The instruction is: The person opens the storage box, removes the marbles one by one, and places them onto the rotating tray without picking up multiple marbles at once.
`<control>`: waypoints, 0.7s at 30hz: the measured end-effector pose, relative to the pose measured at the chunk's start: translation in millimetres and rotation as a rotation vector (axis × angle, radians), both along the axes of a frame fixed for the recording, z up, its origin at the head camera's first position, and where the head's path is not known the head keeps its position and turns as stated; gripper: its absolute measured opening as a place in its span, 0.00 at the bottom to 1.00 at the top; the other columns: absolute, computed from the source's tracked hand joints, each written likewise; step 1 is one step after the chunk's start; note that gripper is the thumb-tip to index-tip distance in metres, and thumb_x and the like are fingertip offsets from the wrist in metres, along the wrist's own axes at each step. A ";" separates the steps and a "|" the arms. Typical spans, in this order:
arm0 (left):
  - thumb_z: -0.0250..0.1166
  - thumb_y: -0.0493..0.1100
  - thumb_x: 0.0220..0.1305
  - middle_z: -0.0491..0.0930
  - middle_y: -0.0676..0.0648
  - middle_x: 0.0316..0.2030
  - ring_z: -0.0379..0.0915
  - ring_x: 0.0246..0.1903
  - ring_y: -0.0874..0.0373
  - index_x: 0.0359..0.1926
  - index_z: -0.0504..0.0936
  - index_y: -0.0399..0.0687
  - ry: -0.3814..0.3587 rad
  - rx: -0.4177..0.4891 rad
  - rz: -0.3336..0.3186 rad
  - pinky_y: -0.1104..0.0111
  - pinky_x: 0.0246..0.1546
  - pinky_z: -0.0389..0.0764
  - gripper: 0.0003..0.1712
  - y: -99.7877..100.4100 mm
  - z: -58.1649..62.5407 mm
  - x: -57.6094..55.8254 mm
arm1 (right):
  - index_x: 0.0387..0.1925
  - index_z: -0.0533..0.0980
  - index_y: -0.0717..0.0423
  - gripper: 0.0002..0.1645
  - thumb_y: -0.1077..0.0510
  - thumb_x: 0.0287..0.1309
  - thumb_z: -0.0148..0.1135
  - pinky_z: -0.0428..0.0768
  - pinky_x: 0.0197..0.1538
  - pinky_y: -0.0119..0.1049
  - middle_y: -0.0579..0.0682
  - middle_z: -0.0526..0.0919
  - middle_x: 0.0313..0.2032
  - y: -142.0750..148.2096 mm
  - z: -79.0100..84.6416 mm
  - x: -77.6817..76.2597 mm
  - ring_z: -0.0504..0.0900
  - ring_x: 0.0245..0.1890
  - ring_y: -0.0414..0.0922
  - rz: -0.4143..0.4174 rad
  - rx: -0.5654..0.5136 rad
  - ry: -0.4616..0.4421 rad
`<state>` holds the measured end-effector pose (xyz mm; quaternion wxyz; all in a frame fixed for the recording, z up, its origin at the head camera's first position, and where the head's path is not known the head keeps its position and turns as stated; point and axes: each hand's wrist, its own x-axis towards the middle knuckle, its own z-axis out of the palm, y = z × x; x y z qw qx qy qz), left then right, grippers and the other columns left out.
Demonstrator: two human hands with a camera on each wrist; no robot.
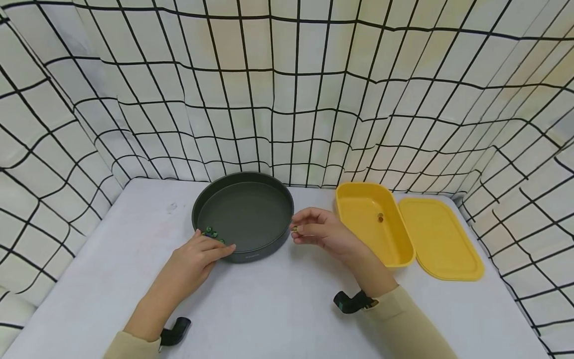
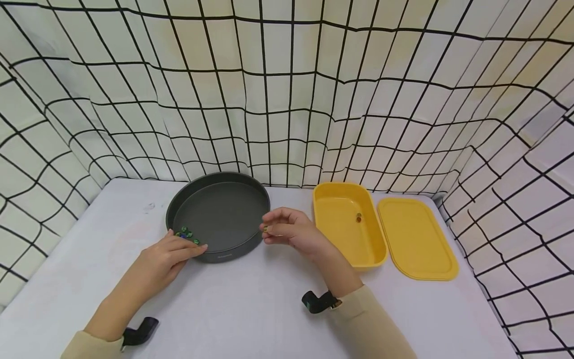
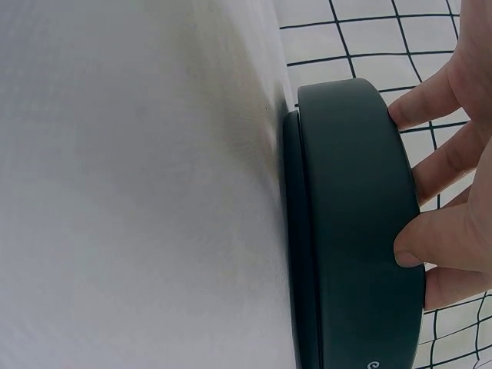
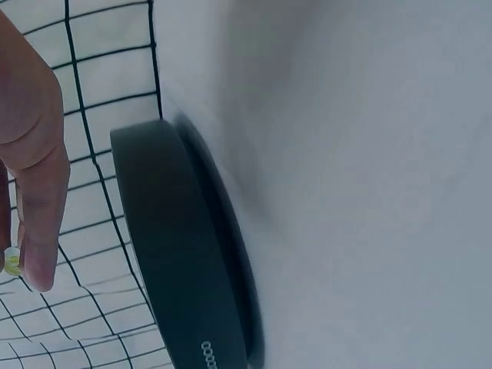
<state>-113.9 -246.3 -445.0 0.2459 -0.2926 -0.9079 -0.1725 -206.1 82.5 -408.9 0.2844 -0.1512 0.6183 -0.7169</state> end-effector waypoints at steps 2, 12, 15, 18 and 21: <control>0.72 0.22 0.46 0.86 0.54 0.37 0.82 0.42 0.56 0.47 0.90 0.51 -0.005 0.000 -0.001 0.40 0.61 0.74 0.28 -0.2 0.5 0.3 | 0.54 0.72 0.71 0.18 0.69 0.65 0.60 0.87 0.52 0.41 0.70 0.79 0.51 -7.4 -0.2 -1.1 0.85 0.41 0.48 0.019 -0.017 0.001; 0.73 0.24 0.48 0.86 0.55 0.38 0.82 0.42 0.57 0.48 0.89 0.53 -0.029 -0.010 0.006 0.38 0.61 0.73 0.27 0.4 0.1 1.1 | 0.54 0.73 0.69 0.16 0.71 0.65 0.59 0.87 0.49 0.38 0.61 0.83 0.47 -34.8 3.5 -8.8 0.85 0.40 0.45 0.091 -0.022 0.016; 0.72 0.24 0.48 0.86 0.54 0.38 0.81 0.43 0.56 0.48 0.89 0.53 -0.032 -0.021 0.003 0.39 0.61 0.73 0.27 0.7 1.7 0.4 | 0.55 0.71 0.71 0.18 0.71 0.64 0.59 0.87 0.49 0.39 0.57 0.84 0.44 -42.0 5.7 -13.2 0.85 0.40 0.46 0.097 -0.009 0.028; 0.73 0.24 0.47 0.86 0.54 0.39 0.81 0.44 0.56 0.48 0.89 0.53 -0.019 -0.022 -0.007 0.40 0.61 0.74 0.28 -0.5 3.7 0.0 | 0.55 0.72 0.71 0.18 0.70 0.64 0.60 0.87 0.51 0.41 0.53 0.84 0.42 -50.2 8.8 -17.8 0.85 0.43 0.49 0.101 0.030 0.042; 0.73 0.23 0.47 0.85 0.56 0.39 0.81 0.44 0.56 0.47 0.89 0.54 0.001 -0.013 -0.015 0.43 0.61 0.76 0.28 -3.7 4.3 -0.1 | 0.55 0.72 0.70 0.19 0.69 0.64 0.61 0.87 0.52 0.42 0.54 0.84 0.44 -59.2 11.9 -21.5 0.85 0.46 0.54 0.113 0.078 0.070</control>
